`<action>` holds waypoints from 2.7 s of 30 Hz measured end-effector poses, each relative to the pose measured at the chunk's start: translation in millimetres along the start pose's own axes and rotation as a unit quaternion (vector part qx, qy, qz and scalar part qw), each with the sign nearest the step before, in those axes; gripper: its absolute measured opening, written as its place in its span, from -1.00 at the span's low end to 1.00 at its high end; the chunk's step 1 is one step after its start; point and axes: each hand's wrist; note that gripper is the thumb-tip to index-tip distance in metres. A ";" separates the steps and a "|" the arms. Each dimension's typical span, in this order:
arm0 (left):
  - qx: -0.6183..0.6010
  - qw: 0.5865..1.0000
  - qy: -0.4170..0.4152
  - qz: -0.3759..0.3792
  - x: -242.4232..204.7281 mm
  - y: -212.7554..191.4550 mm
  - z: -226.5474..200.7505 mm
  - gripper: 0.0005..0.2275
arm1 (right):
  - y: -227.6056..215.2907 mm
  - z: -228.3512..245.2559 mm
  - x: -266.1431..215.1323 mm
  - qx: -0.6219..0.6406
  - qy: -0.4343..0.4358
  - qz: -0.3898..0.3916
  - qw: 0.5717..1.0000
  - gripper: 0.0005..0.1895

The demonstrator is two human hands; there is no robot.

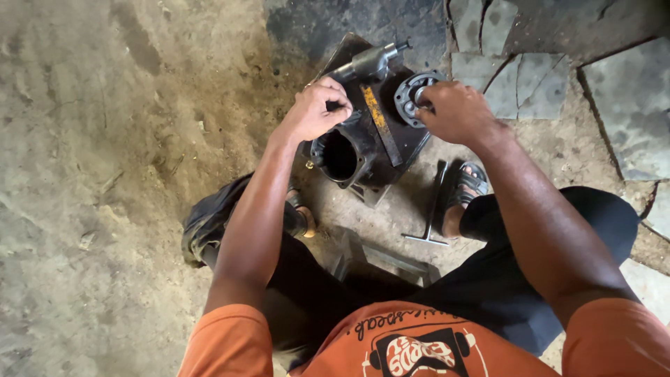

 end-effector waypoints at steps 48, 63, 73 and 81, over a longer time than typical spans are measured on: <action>0.055 0.990 -0.036 -0.124 2.6 -7.6 36.3 -0.89 | 77.1 63.0 69.5 0.402 -0.215 -0.124 0.882 -0.85; 0.029 0.995 -0.038 -0.082 17.0 -8.3 42.3 -0.84 | 67.5 69.5 61.1 0.264 -0.276 -0.211 0.900 -0.84; 0.029 0.996 -0.053 -0.064 20.7 -6.6 47.5 -0.92 | 64.9 70.0 61.2 0.289 -0.288 -0.172 0.897 -0.84; 0.023 0.995 -0.074 -0.065 21.1 -8.2 38.6 -0.92 | 73.7 72.6 57.3 0.230 -0.254 -0.211 0.915 -0.83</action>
Point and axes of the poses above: each hand's wrist, its own x-axis towards the middle knuckle, its own y-axis out of the palm, z = x × y, and after that the axes turned 1 degree about -x, right-handed
